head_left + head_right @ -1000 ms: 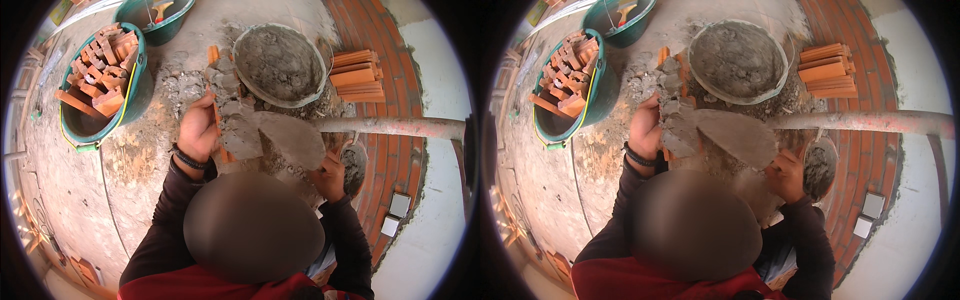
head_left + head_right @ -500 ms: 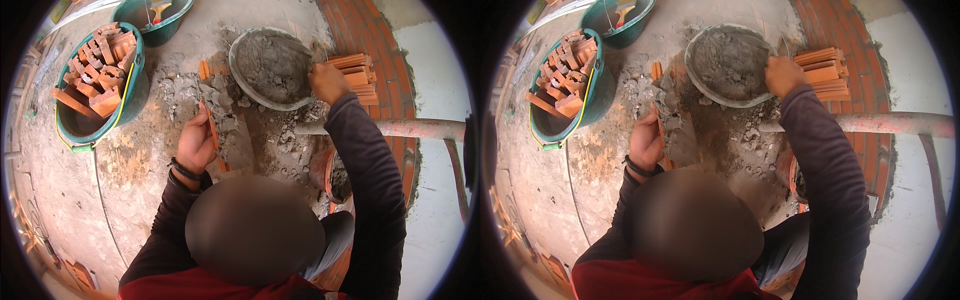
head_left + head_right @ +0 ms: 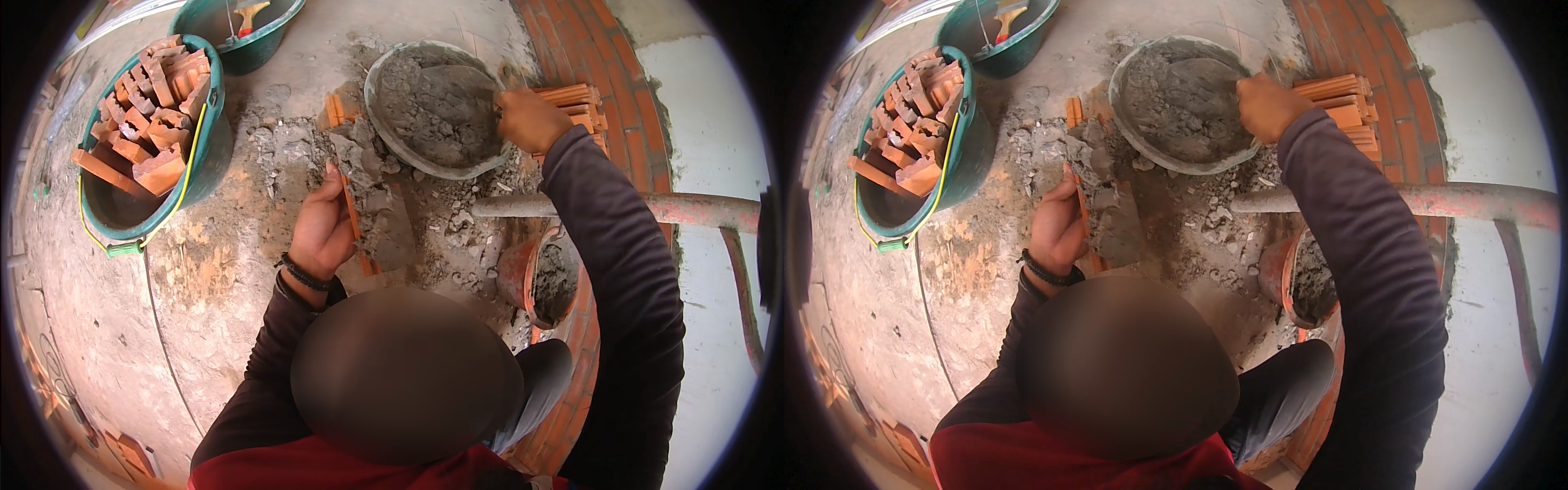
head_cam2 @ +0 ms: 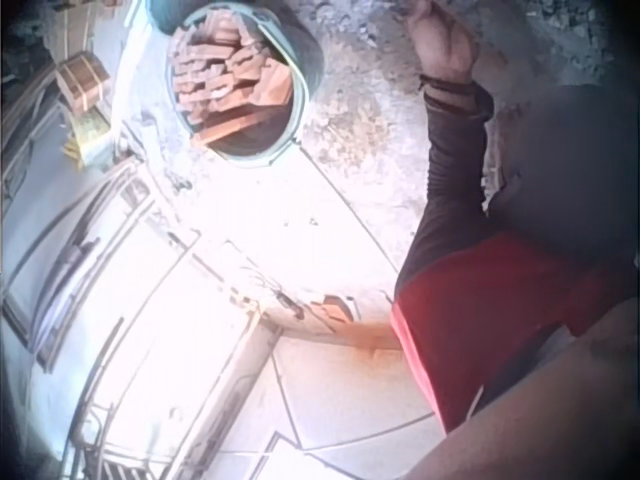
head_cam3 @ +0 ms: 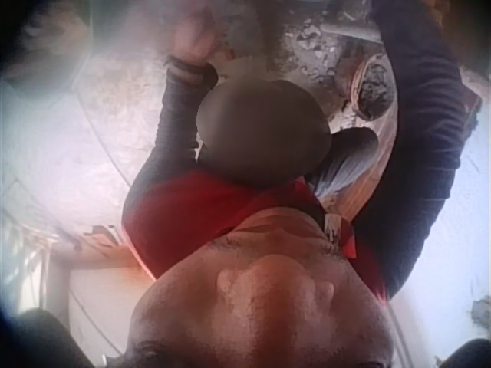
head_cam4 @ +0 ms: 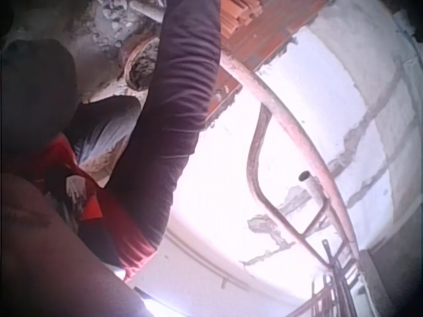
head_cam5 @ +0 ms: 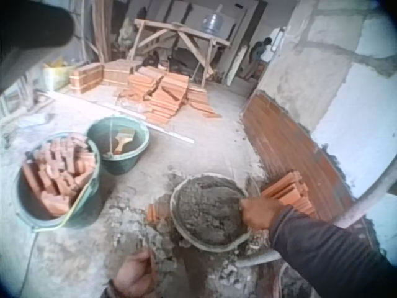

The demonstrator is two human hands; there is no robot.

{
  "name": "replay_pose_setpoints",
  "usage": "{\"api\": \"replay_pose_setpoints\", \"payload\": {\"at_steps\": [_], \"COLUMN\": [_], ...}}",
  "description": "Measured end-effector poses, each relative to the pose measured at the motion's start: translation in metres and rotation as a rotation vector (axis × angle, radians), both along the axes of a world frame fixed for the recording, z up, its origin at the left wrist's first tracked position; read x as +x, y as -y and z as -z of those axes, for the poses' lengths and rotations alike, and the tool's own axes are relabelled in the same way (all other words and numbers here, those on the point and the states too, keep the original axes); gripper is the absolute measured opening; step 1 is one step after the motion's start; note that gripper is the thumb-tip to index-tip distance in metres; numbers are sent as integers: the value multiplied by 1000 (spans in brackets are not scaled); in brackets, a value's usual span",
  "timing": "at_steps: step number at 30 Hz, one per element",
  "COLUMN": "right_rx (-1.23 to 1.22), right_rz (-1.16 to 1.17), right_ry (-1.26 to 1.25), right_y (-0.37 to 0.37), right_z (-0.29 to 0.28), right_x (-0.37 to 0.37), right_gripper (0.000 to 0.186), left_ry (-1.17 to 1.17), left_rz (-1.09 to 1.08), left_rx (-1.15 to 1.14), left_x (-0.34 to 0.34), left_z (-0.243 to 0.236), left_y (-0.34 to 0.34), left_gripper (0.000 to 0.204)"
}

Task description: The person applies mortar to a brick with a trowel and places it onto a wall, then taps it into position using the handle of a hammer.

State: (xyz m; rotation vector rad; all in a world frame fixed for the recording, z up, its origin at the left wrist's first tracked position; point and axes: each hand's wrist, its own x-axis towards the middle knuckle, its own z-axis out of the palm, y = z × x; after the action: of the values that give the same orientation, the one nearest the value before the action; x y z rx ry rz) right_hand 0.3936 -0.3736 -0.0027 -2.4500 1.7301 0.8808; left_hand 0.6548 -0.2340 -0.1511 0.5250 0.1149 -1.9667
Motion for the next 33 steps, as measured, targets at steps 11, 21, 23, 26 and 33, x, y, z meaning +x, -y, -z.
{"api": "replay_pose_setpoints", "payload": {"at_steps": [11, 21, 23, 26, 33], "right_rx": [207, 446, 518, 472, 282], "right_rz": [61, 579, 790, 813, 859], "right_ry": [14, 411, 601, 675, 1148], "right_y": [12, 13, 8, -15, -104], "right_z": [-26, -38, -35, -35, -24], "right_x": [0, -20, -48, -54, -54], "right_gripper": [34, 16, 11, 13, 11], "left_ry": [-63, -4, -51, 25, 3], "left_rz": [30, 81, 122, 117, 163], "left_rx": [8, 16, -16, 19, 46], "left_x": [-6, -11, -14, -20, -36], "left_z": [17, 2, 3, -5, -19], "left_y": [-3, 3, 6, 9, 28], "left_gripper": [36, 41, 40, 38, 35]}}
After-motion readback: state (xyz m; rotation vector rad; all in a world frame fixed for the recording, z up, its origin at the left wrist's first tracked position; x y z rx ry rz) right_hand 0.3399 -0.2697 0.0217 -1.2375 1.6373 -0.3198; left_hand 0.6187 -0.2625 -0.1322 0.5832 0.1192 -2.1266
